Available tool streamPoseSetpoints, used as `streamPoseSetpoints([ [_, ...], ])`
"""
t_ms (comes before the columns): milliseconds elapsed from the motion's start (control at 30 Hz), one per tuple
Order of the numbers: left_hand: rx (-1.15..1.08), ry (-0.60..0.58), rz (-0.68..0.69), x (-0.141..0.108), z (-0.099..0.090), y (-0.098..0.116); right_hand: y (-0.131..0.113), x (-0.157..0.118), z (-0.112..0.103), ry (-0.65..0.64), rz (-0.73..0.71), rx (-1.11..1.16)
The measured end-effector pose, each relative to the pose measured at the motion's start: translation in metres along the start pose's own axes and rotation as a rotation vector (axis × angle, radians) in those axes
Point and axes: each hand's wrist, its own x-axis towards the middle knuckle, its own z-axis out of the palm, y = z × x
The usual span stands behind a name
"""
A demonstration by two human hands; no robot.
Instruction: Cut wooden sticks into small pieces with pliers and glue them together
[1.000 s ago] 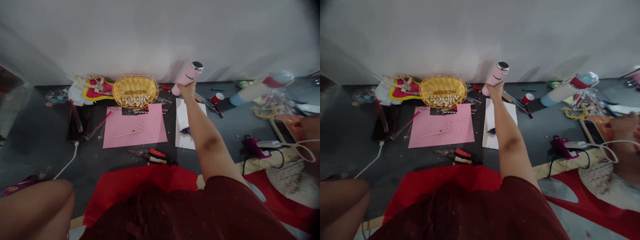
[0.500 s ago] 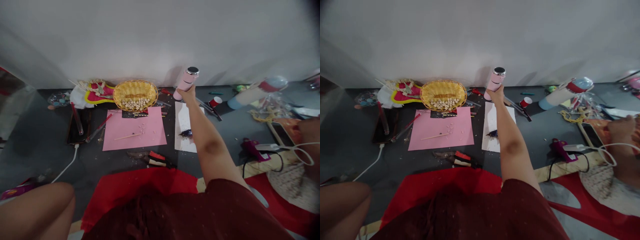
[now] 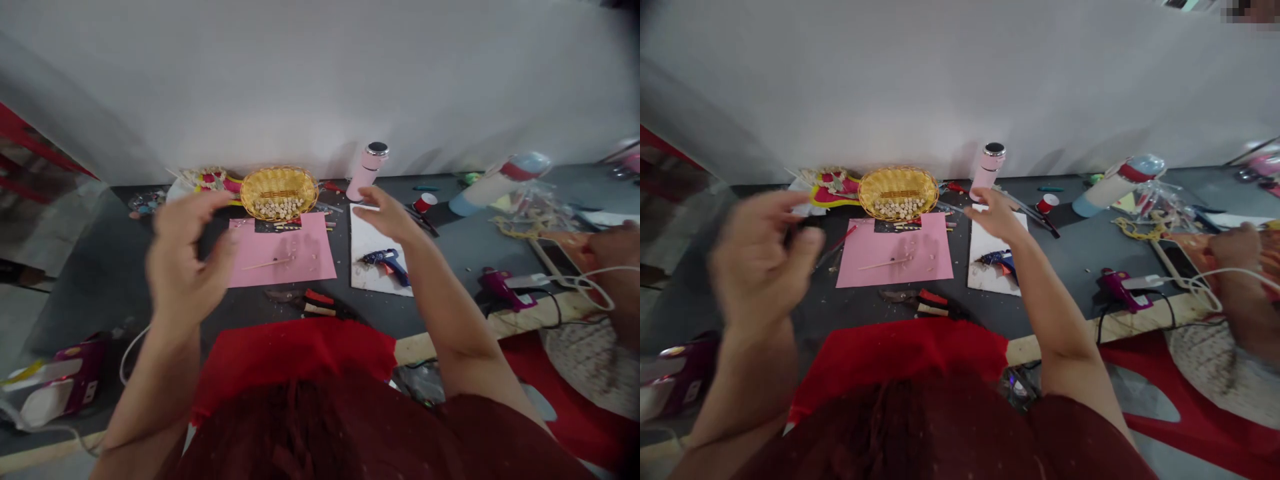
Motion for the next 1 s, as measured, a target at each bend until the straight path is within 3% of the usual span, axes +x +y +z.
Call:
streamPoseSetpoints([
  [100, 0.394, -0.314, 0.112, -0.003, 0.028, -0.051, -0.042, -0.056, 0.019, -0.238, -0.15, 0.059],
  [167, 0.592, -0.476, 0.087, -0.01, 0.046, -0.087, -0.055, -0.087, 0.036, -0.331, -0.238, 0.02],
  [233, 0.81, -0.573, 0.014, -0.02, 0.058, -0.114, -0.06, -0.11, 0.053, -0.359, -0.265, -0.024],
  [333, 1.008, -0.67, -0.01, -0.034, 0.064, -0.131, -0.06, -0.133, 0.074, -0.375, -0.269, -0.012],
  [433, 1.072, -0.649, 0.019, -0.041, 0.063, -0.131, -0.061, -0.148, 0.089, -0.377, -0.275, 0.043],
  [533, 1.037, -0.538, 0.072, -0.046, 0.059, -0.123, -0.062, -0.155, 0.102, -0.346, -0.303, 0.094],
  [600, 0.977, -0.434, 0.084, -0.051, 0.054, -0.116, -0.061, -0.153, 0.113, -0.242, -0.312, 0.13],
  [767, 0.877, -0.208, 0.124, -0.074, 0.042, -0.107, -0.05, -0.14, 0.138, 0.2, -0.317, 0.093],
  [1000, 0.825, -0.155, 0.187, -0.084, 0.037, -0.128, -0.036, -0.143, 0.147, 0.314, -0.462, -0.067],
])
